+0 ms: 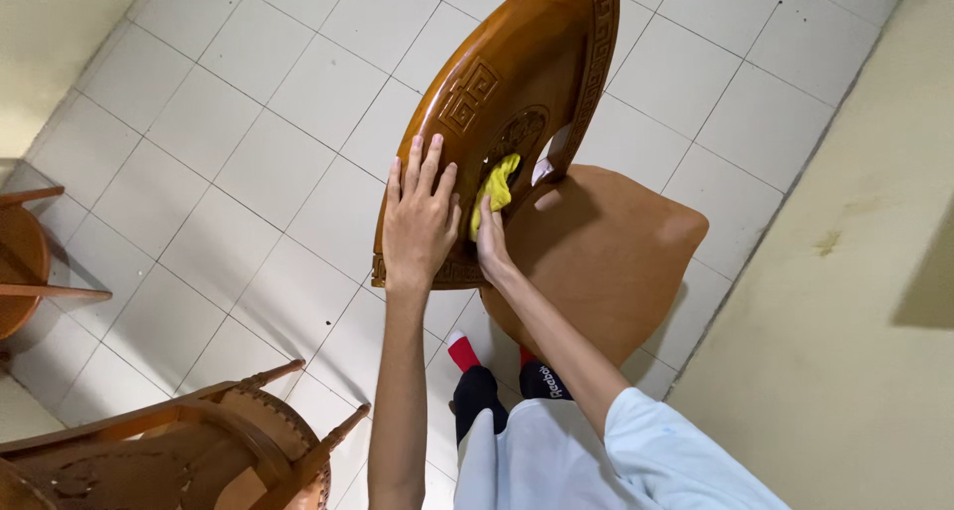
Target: The person cleans a wooden chair with a cushioned seat using a yellow cloth. They wipe the legs, seat, and backrest, then briefly handle a spray bottle on a nearby side table before continuing to wipe the chair back.
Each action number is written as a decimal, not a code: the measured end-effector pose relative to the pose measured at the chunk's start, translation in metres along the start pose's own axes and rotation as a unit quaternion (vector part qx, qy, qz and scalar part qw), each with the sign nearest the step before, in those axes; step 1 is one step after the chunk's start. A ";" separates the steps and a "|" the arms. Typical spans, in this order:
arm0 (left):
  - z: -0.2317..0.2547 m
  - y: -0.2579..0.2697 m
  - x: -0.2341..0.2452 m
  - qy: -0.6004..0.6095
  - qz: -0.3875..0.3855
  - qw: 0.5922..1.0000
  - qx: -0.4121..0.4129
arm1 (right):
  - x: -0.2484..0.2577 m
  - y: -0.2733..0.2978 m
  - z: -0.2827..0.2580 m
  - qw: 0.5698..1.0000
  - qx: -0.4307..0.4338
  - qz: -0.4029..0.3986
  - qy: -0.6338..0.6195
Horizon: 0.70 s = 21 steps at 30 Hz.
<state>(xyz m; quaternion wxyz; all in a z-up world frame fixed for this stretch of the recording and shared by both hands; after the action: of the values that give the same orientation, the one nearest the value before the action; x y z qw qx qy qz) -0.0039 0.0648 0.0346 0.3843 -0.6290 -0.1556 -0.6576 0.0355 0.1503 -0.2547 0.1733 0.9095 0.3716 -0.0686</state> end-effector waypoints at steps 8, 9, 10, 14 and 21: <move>0.002 -0.002 0.005 0.000 -0.008 1.000 0.008 | -0.022 0.025 -0.025 0.998 0.057 -0.025 -0.003; 0.002 -0.002 0.005 0.003 -0.009 1.000 0.009 | -0.022 0.020 -0.021 0.996 0.082 -0.019 0.009; 0.002 -0.002 0.006 0.006 -0.011 1.000 0.010 | -0.020 0.016 -0.011 0.997 0.069 -0.016 0.016; 0.002 -0.002 0.007 0.007 -0.017 1.000 0.012 | 0.004 0.002 0.034 0.997 -0.004 0.002 0.071; 0.002 -0.004 0.009 0.008 -0.016 1.000 0.013 | 0.019 -0.024 0.056 0.998 0.001 0.040 0.051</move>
<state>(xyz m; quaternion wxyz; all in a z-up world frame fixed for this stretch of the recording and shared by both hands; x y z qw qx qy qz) -0.0044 0.0661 0.0442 0.3827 -0.6166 -0.1710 -0.6664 0.0325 0.1583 -0.3175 0.1559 0.9259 0.3436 -0.0156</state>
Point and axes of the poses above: each hand's wrist, its own y-axis away from the middle knuckle, its own x-axis out of the back of the hand, z = x × y, the point moved 8 cm from there along -y, towards the middle knuckle, and after that the axes turned 9 degrees about x, right-handed, at the moved point
